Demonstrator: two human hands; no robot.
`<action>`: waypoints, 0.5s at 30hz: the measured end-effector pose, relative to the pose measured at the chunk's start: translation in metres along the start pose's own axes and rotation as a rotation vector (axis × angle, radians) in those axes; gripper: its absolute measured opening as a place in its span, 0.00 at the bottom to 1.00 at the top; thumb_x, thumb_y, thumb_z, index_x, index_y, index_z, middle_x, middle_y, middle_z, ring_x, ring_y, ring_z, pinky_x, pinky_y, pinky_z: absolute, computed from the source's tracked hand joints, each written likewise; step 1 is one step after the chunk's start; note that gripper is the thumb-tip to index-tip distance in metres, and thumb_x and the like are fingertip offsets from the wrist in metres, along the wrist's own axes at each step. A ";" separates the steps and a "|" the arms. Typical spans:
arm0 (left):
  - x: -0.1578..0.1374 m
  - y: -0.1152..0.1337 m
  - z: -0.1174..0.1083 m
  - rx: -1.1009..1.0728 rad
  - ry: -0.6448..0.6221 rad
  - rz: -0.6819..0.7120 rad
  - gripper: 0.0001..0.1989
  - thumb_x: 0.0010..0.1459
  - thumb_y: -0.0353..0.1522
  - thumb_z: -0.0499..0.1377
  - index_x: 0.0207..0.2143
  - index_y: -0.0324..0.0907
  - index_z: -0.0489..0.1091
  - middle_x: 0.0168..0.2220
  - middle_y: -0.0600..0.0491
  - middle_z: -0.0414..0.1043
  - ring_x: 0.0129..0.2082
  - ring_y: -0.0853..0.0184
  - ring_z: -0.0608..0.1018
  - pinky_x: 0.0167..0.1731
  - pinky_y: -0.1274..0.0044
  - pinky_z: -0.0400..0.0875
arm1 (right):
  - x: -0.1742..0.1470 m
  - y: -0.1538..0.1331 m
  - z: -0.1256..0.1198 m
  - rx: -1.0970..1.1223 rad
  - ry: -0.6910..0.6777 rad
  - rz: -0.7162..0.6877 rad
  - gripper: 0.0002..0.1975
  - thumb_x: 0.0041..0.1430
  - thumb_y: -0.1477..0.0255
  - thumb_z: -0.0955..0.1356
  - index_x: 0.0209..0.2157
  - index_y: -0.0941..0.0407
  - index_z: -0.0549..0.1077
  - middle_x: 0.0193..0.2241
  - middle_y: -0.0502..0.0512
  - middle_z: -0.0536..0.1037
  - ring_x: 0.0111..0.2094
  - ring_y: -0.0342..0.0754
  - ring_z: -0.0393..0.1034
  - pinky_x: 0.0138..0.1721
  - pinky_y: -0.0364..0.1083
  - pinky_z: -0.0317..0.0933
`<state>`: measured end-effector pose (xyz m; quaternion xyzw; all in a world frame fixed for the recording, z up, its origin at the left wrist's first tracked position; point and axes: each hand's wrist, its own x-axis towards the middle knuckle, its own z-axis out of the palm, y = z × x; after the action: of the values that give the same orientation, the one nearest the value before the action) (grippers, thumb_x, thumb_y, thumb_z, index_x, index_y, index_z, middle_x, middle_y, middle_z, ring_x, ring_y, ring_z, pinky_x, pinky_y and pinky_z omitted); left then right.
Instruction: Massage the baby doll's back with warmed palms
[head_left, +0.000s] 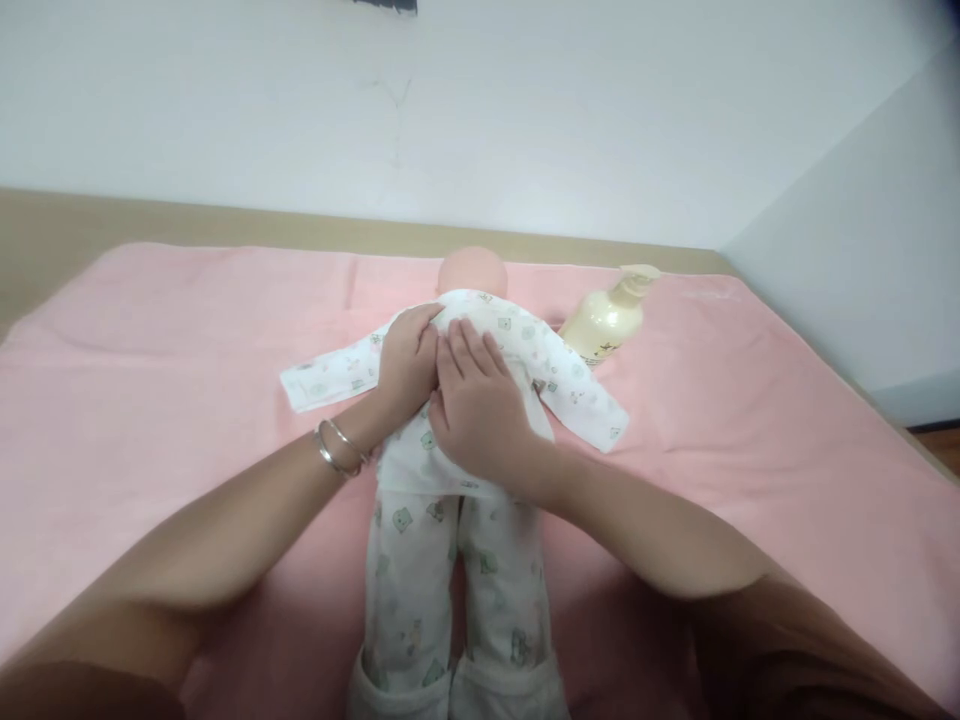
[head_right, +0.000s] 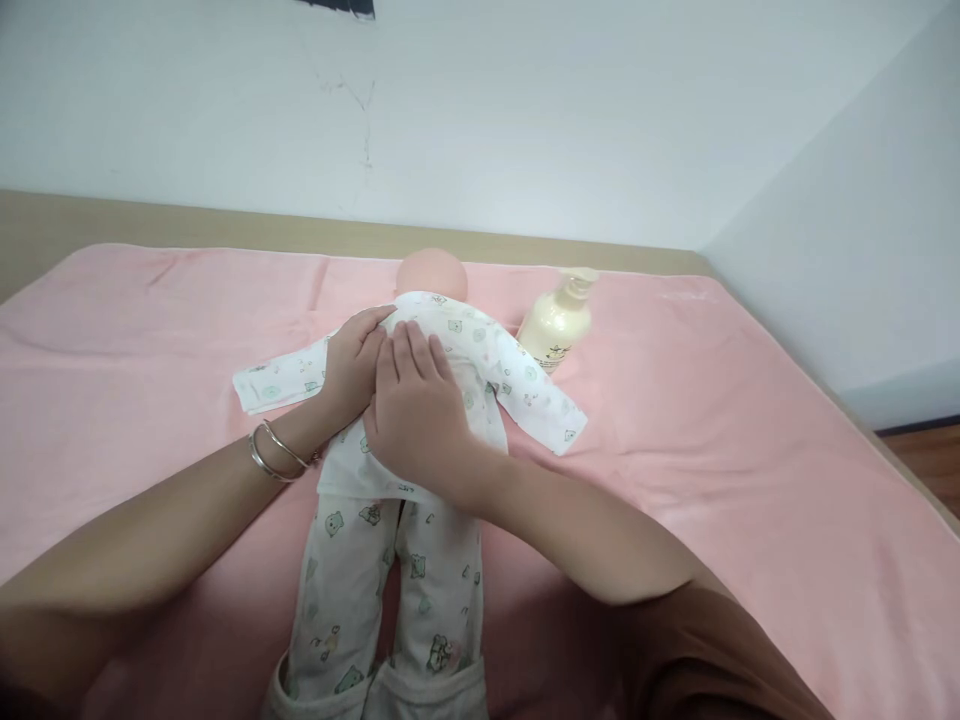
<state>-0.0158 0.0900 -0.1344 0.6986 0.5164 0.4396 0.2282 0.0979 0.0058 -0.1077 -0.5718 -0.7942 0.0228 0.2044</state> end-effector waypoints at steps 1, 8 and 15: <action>0.000 0.000 0.000 -0.010 0.010 -0.011 0.21 0.61 0.31 0.46 0.49 0.40 0.75 0.54 0.47 0.78 0.55 0.60 0.76 0.62 0.65 0.69 | -0.001 -0.001 0.000 0.020 -0.006 -0.021 0.31 0.68 0.71 0.58 0.68 0.71 0.58 0.71 0.69 0.55 0.75 0.59 0.44 0.77 0.61 0.38; 0.000 -0.001 0.000 -0.029 -0.004 0.017 0.22 0.61 0.29 0.46 0.50 0.40 0.75 0.53 0.48 0.78 0.54 0.62 0.77 0.62 0.67 0.70 | 0.027 0.037 -0.005 0.136 -0.007 -0.003 0.27 0.68 0.69 0.58 0.66 0.57 0.66 0.71 0.54 0.59 0.75 0.55 0.45 0.76 0.65 0.39; 0.000 -0.002 0.001 -0.016 0.003 0.008 0.22 0.61 0.30 0.47 0.50 0.40 0.75 0.54 0.47 0.78 0.56 0.60 0.76 0.63 0.64 0.69 | 0.022 0.031 -0.003 0.032 0.047 0.073 0.28 0.69 0.68 0.58 0.67 0.59 0.63 0.71 0.60 0.57 0.74 0.62 0.47 0.73 0.68 0.44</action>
<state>-0.0156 0.0909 -0.1364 0.6981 0.5105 0.4457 0.2311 0.1209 0.0361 -0.1072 -0.5973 -0.7675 0.0296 0.2310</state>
